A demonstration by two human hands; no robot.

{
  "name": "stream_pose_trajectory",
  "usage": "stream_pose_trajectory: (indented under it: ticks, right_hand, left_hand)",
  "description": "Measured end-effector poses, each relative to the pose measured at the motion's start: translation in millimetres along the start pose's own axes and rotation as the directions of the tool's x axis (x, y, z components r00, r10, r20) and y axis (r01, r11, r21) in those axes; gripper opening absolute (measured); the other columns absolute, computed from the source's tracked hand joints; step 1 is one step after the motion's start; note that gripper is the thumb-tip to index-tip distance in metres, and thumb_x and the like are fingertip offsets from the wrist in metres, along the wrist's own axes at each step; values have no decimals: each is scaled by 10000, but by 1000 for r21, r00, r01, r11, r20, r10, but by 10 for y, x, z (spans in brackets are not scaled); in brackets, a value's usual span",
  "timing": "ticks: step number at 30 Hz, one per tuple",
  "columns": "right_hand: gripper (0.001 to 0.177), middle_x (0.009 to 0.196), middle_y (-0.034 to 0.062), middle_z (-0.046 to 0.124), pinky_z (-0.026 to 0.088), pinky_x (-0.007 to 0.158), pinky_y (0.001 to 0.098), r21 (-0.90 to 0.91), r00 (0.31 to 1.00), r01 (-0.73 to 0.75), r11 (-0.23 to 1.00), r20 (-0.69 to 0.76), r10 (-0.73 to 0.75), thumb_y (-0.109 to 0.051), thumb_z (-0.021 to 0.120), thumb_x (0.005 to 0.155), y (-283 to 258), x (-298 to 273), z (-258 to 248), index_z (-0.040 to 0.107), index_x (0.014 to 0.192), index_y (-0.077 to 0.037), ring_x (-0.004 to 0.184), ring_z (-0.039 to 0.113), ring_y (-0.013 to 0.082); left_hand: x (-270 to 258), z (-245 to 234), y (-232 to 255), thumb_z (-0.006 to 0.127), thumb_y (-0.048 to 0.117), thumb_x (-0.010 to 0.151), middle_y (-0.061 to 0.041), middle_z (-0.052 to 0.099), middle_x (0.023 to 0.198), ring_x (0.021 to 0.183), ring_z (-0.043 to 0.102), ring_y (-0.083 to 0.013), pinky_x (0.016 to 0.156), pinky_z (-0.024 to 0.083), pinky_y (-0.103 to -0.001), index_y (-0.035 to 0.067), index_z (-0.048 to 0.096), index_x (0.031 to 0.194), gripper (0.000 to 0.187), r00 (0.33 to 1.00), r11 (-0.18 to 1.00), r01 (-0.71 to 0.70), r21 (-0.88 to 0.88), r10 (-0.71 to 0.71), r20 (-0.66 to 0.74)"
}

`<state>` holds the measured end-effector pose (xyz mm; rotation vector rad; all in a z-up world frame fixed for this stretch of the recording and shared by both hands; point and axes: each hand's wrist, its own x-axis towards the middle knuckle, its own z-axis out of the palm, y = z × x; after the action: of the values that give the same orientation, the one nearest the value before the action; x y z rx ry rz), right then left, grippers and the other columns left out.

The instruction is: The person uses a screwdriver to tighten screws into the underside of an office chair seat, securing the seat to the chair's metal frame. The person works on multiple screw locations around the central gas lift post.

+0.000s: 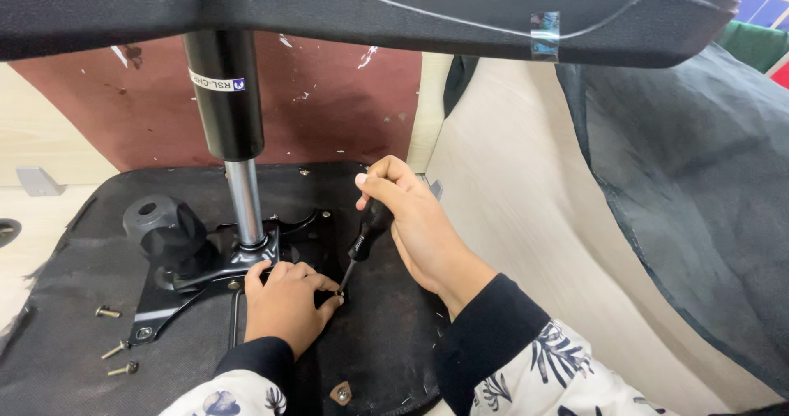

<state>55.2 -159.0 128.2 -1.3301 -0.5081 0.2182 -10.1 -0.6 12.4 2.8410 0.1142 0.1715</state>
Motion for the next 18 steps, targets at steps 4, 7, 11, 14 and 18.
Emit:
stream_pose_trajectory:
  ticks: [4,7,11,14,18]
  right_hand:
    - [123,1053,-30,517,323,1036,255,-25,995,16,1000,96,-13,-130,619,942,19,-89,-80,553,1046,-131,1055,478,75]
    - [188,1098,-16,518,337,1003,258,14,987,11,1000,163,-14,-129,591,956,9,-174,-96,580,1142,-98,1063,467,89]
    - [188,1172,6,606,420,1018,254,-224,958,91,970,286,-24,-160,576,1027,-112,-252,-103,605,1187,-67,1139,545,78]
    - [183,1071,24,692,488,842,284,-547,961,92,832,269,70,-188,634,974,-267,-209,-91,662,1124,-88,954,604,99]
    - [149,903,18,717,538,706,289,-686,970,165,709,243,8,-225,684,946,-393,-166,70,657,1028,-105,788,671,116]
  left_hand:
    - [6,-7,4,749,457,820,137,691,1020,1161,552,-78,1171,181,-435,359,793,1055,258,1000,1000,7,0,-7,4]
    - [7,20,-2,762,454,803,130,699,1005,1158,554,-90,1169,181,-440,351,799,1030,252,1000,1000,-2,-19,1,-30]
    - [15,72,-31,777,448,781,110,703,1028,1132,563,-116,1150,199,-462,335,799,1001,248,996,999,-38,-18,36,-85]
    - [30,105,-43,776,454,778,105,702,1010,1116,571,-122,1146,211,-478,327,795,980,240,993,999,-50,-10,49,-103]
    - [42,118,-54,774,441,773,92,701,1034,1113,567,-141,1134,212,-492,314,793,972,237,991,998,-69,-11,67,-119]
